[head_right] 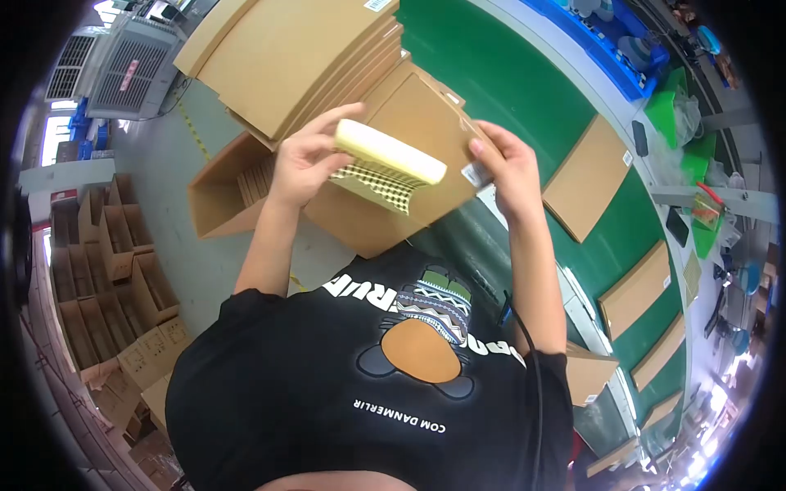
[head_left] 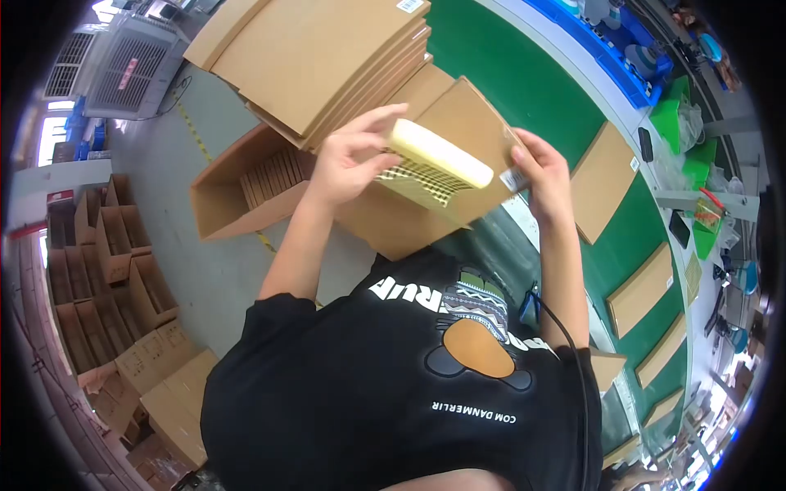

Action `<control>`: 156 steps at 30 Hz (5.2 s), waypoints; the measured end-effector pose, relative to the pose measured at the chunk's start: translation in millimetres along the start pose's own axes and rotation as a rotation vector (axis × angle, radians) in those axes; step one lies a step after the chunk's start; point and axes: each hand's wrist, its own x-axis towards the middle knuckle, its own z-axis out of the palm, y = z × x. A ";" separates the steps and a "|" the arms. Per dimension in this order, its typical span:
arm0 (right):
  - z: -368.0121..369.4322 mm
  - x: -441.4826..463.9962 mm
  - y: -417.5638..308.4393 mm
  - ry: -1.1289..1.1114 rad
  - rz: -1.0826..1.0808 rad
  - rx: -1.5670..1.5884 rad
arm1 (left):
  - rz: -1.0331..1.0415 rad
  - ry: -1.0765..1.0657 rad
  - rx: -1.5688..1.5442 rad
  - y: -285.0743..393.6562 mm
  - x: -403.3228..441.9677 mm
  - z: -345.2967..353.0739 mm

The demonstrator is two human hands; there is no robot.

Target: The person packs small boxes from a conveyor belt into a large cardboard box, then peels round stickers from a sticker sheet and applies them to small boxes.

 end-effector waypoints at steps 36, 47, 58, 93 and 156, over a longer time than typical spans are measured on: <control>-34.2 -173.2 -49.0 0.503 -0.246 -0.200 | 0.291 -0.485 -0.251 40.2 63.0 200.3; -60.8 -177.3 -48.2 0.667 -0.462 -0.643 | 0.150 -0.586 -0.224 32.9 75.8 234.4; -199.0 -70.2 -1.5 0.674 -0.169 0.221 | -0.839 -0.496 -0.523 -132.0 157.4 275.8; -89.7 -203.7 -118.9 0.546 -0.277 -0.245 | 0.348 -0.833 -0.358 -17.7 101.1 229.2; -56.5 -220.9 -104.5 0.453 -0.229 0.122 | 0.429 -0.886 -0.354 5.8 84.0 205.3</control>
